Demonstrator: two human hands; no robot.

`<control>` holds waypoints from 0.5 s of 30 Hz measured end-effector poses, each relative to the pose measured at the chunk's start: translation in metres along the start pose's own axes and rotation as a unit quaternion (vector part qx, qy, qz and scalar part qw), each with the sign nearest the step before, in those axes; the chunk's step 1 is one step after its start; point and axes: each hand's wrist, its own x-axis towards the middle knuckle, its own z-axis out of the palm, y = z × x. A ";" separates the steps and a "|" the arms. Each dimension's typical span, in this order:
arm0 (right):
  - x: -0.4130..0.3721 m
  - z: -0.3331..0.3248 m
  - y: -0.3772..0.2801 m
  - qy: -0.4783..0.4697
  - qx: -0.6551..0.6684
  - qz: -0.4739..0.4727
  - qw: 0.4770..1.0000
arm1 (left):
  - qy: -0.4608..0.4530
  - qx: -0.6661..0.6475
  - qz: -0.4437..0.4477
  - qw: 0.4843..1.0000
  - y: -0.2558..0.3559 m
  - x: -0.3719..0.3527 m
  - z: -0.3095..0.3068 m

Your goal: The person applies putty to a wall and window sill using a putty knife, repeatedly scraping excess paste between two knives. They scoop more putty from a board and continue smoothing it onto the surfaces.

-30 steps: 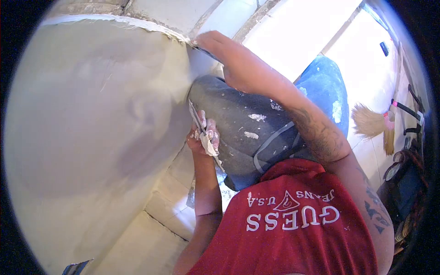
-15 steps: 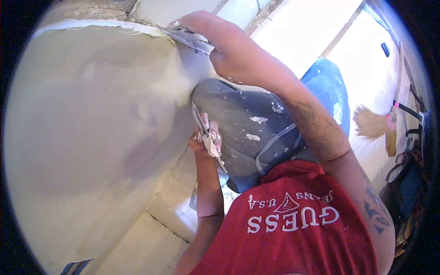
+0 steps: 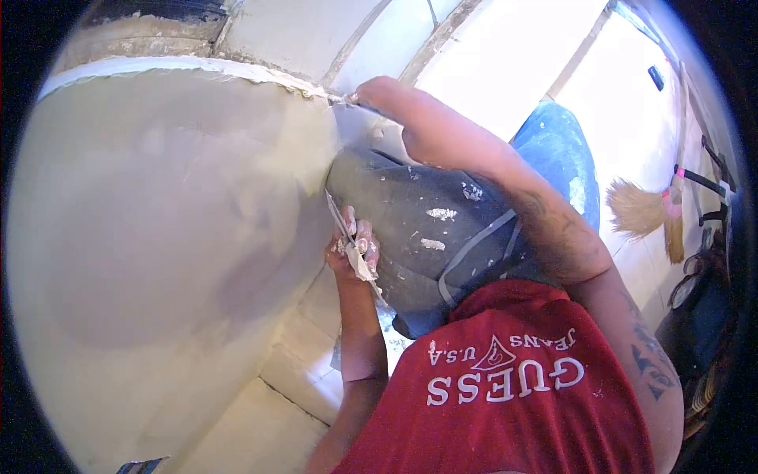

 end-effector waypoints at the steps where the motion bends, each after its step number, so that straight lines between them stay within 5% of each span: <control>1: 0.004 -0.004 -0.003 0.032 -0.016 -0.032 0.999 | 0.002 -0.001 0.003 1.000 0.000 0.000 0.000; 6: 0.039 -0.018 -0.035 0.147 -0.047 -0.156 0.976 | 0.004 -0.003 0.016 1.000 -0.002 0.000 -0.001; 15: 0.050 -0.001 -0.047 0.067 -0.027 -0.122 0.990 | -0.019 -0.001 0.006 1.000 0.000 -0.001 -0.004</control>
